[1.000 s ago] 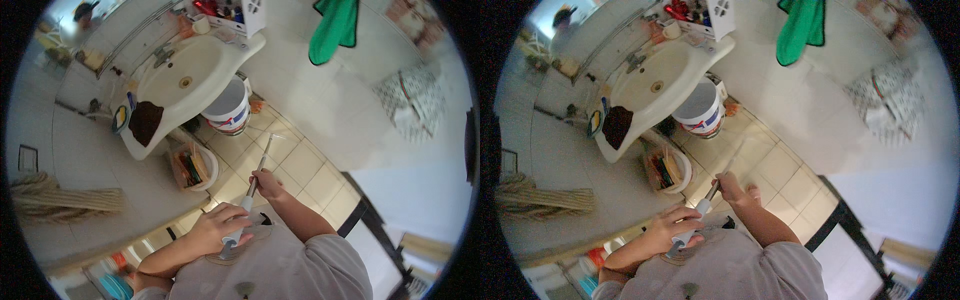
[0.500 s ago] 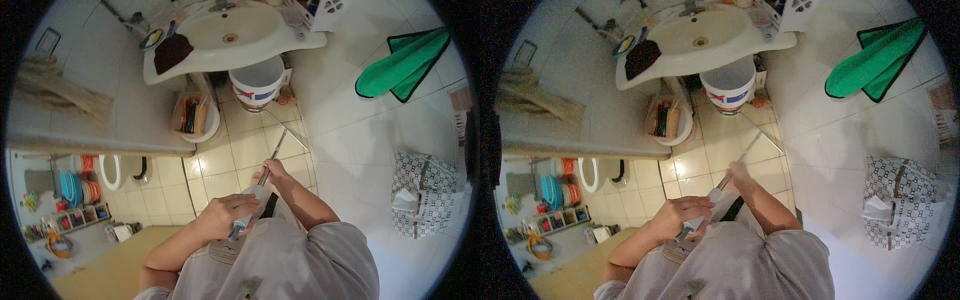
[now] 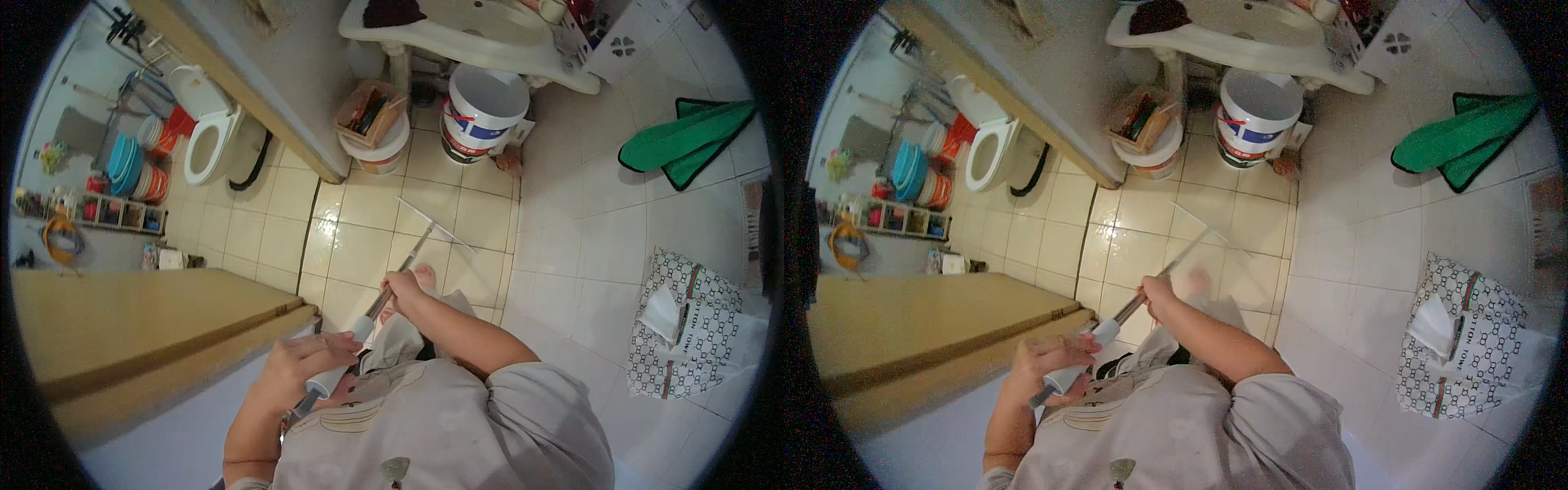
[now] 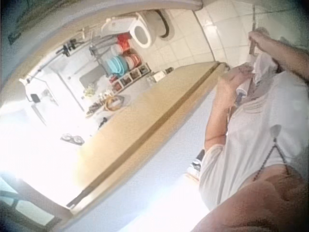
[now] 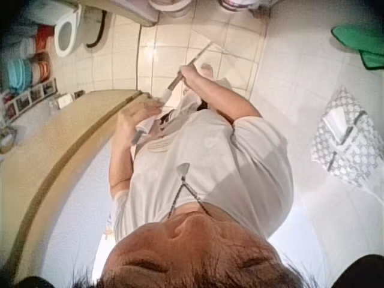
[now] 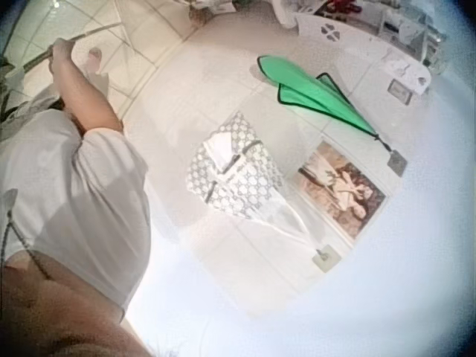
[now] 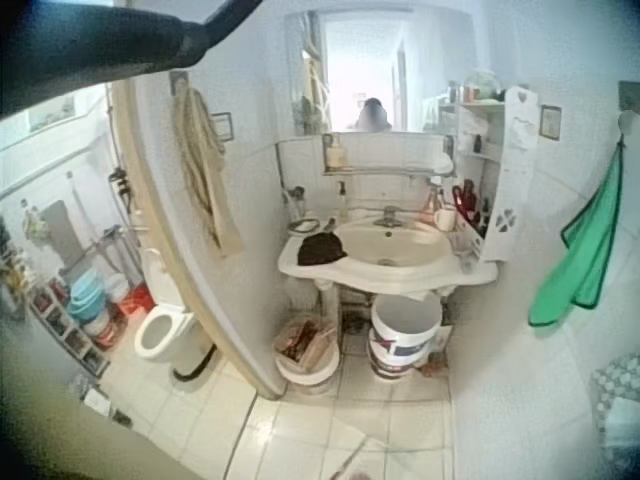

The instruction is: The person assembles a mop by connecting a white handle to a metal rod and then attaching a mop head. They repeatedly adjust the connection points and test the assembly while standing in a bathroom and later moving into a living room.

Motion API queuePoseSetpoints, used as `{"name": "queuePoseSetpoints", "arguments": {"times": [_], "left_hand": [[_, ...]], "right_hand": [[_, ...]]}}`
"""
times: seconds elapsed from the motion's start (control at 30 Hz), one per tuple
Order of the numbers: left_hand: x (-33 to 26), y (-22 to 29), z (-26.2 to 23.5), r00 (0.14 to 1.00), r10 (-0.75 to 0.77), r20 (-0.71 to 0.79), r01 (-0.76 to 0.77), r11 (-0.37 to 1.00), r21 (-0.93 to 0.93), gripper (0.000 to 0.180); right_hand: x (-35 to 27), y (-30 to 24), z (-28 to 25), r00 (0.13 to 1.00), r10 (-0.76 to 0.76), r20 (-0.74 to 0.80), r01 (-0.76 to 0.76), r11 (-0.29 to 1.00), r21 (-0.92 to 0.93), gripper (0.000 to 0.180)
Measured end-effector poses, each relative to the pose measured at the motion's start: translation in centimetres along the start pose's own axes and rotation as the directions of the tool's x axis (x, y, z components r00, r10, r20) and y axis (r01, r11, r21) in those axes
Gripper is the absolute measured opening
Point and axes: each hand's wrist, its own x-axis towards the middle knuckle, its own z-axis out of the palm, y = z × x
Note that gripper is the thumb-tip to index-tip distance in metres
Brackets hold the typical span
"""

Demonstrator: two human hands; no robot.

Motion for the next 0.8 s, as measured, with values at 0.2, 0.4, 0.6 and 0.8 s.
{"name": "queuePoseSetpoints", "arguments": {"times": [0.2,0.4,0.6,0.8], "left_hand": [[-1.9,1.3,2.7,0.977,-0.043,-0.21,0.017,0.992,-0.125,0.022],[0.6,-4.1,12.4,0.889,-0.208,-0.408,0.044,0.926,-0.376,0.013],[-3.9,-1.8,9.2,0.802,-0.296,-0.518,0.145,0.939,-0.312,0.001],[-6.2,1.6,5.0,0.804,-0.293,-0.517,0.2,0.953,-0.229,0.007]], "right_hand": [[-1.3,-2.3,-1.4,0.987,-0.145,0.068,0.144,0.989,0.027,0.006],[6.9,-6.3,-6.5,0.995,-0.084,-0.05,0.077,0.989,-0.125,0.009],[2.3,-0.2,-0.8,0.99,0.142,0.004,-0.137,0.966,-0.22,0.022],[-2.1,2.4,2.9,0.986,0.151,0.077,-0.138,0.979,-0.15,0.021]]}}
